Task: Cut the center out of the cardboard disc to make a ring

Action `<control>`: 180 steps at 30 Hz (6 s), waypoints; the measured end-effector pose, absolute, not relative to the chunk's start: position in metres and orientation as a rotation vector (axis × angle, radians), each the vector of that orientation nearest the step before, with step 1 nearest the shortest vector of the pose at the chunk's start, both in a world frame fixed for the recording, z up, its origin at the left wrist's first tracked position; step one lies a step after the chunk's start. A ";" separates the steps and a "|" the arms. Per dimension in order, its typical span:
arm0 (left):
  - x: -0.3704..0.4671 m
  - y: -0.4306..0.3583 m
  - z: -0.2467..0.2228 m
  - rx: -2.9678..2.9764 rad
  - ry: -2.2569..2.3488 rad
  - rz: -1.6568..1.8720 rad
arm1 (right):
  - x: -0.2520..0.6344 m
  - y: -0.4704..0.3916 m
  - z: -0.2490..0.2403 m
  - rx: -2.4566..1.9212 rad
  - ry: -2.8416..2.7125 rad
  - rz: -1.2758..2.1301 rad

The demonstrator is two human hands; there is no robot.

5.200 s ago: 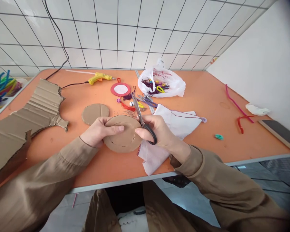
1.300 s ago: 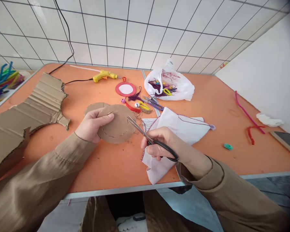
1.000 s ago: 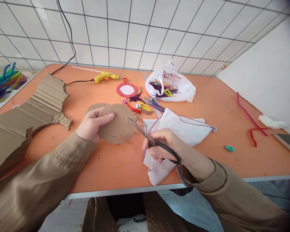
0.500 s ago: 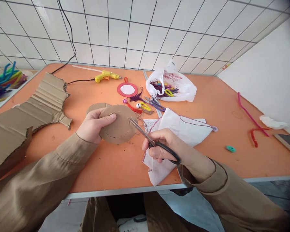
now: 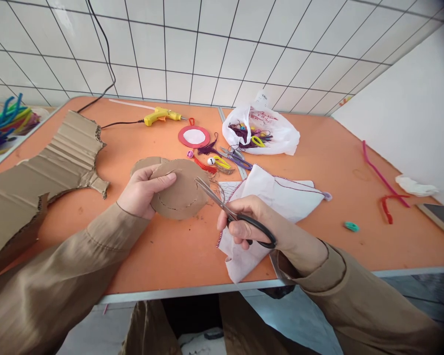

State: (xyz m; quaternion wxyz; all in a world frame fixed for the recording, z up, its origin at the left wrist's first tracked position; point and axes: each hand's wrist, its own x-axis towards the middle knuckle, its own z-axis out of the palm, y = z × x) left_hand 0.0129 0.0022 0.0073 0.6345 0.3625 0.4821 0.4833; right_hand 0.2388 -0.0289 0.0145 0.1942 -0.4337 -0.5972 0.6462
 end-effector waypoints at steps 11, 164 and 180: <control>0.013 0.003 0.008 0.846 1.109 1.081 | 0.240 -0.032 0.002 -1.198 -1.639 1.811; 0.003 0.008 0.004 0.830 0.976 0.863 | 0.245 -0.034 0.003 -1.276 -1.808 1.680; -0.012 0.015 0.016 0.898 1.152 0.999 | 0.246 -0.039 0.001 -1.167 -1.912 1.640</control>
